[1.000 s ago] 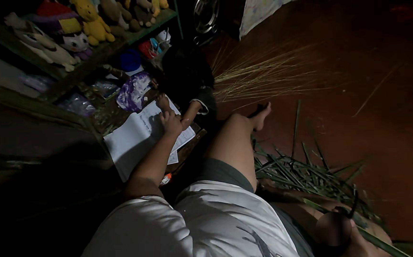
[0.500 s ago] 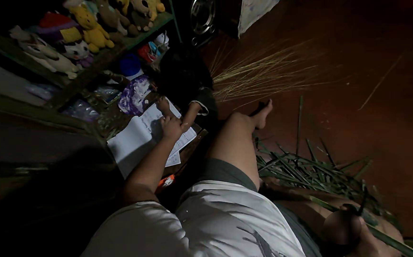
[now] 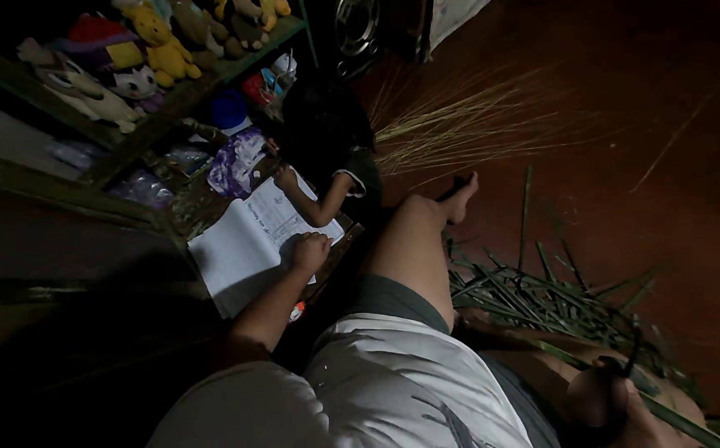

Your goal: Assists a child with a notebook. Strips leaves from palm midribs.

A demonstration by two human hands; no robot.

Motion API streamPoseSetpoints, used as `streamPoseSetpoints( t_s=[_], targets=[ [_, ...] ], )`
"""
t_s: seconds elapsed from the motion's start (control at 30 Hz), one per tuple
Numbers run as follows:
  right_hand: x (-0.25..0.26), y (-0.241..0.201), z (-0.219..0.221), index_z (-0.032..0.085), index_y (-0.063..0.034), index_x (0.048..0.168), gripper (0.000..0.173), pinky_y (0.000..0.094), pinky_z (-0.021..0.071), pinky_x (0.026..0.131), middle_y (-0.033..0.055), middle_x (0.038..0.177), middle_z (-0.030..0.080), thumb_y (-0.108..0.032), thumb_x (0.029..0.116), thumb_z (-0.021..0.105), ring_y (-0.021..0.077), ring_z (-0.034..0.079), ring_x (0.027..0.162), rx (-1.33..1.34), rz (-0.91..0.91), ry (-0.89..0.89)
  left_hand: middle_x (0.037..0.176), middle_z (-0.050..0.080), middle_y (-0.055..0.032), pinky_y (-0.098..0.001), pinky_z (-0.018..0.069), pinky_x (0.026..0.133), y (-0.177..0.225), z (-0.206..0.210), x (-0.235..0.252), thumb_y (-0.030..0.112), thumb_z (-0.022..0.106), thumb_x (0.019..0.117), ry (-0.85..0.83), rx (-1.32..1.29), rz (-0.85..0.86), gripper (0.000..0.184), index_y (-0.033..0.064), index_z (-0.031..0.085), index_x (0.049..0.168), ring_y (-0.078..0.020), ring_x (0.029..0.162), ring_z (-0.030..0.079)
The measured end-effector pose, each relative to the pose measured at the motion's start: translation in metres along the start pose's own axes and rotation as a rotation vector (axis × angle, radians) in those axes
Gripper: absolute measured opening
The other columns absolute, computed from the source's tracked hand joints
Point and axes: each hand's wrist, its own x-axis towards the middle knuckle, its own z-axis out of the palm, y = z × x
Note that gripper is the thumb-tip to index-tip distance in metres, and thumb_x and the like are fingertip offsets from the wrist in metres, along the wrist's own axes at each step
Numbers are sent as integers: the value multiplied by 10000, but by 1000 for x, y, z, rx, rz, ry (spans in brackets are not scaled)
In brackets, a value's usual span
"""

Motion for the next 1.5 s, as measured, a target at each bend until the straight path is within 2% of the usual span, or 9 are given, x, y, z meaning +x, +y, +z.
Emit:
streamPoseSetpoints(
  t_s=[0.23,0.3,0.5,0.57,0.67,0.73,1.0,1.17,1.5],
  targets=[
    [-1,-2,0,636,-234,1139,362,160,512,477,-98,736,681,-528,930,674,12,595,520,4,23,-2,1369,595,-213,-559,407,1122,9,7,11,304,597,1036,186,-107,51,373,51,651,1305,-406,1318,525],
    [0,-1,0,646,-245,1136,369,160,511,480,-101,736,680,-543,921,681,13,595,522,-2,27,-2,1464,519,-243,-628,378,1111,11,2,22,327,709,966,278,-106,49,552,35,568,1413,-450,1360,478],
    [0,-1,0,647,-222,1125,366,164,505,467,-84,728,671,-522,919,690,19,587,511,3,21,14,1614,360,-216,-607,163,1239,-9,-13,69,392,885,785,190,120,24,1073,73,280,1611,-429,1518,269],
    [-1,0,0,639,-232,1125,390,161,500,466,-101,724,662,-551,907,692,12,579,509,-5,22,17,1579,406,-229,-627,179,1228,-16,-20,76,411,887,779,159,155,-19,1089,63,274,1610,-416,1495,325],
    [2,3,-3,634,-244,1134,417,162,504,466,-104,726,657,-571,887,709,11,581,510,8,27,10,1461,543,-211,-559,228,1232,-11,-39,74,385,753,903,73,293,23,702,6,511,1442,-376,1453,405],
    [1,3,-3,663,-249,1121,444,165,502,465,-99,732,665,-591,850,745,12,581,513,19,22,15,1450,548,-211,-498,217,1252,-8,-44,72,317,726,890,65,270,21,620,-17,550,1382,-352,1460,402],
    [1,2,-2,658,-259,1113,413,160,496,469,-104,734,664,-578,864,736,10,575,513,15,13,11,1380,567,-259,-519,270,1230,-8,-56,66,289,748,875,66,175,160,619,-54,534,1344,-400,1355,511],
    [2,0,-2,632,-262,1139,392,153,507,475,-113,742,675,-557,894,715,1,588,518,34,16,-5,1345,579,-259,-578,447,1068,-8,-56,65,291,760,865,87,139,181,615,-37,548,1340,-444,1288,533],
    [4,-1,-4,610,-267,1166,287,151,498,472,-112,742,680,-494,993,582,4,590,517,11,30,-4,1310,592,-264,-550,432,1084,0,-36,59,260,757,880,88,77,131,563,-44,558,1310,-450,1268,534]
  ],
)
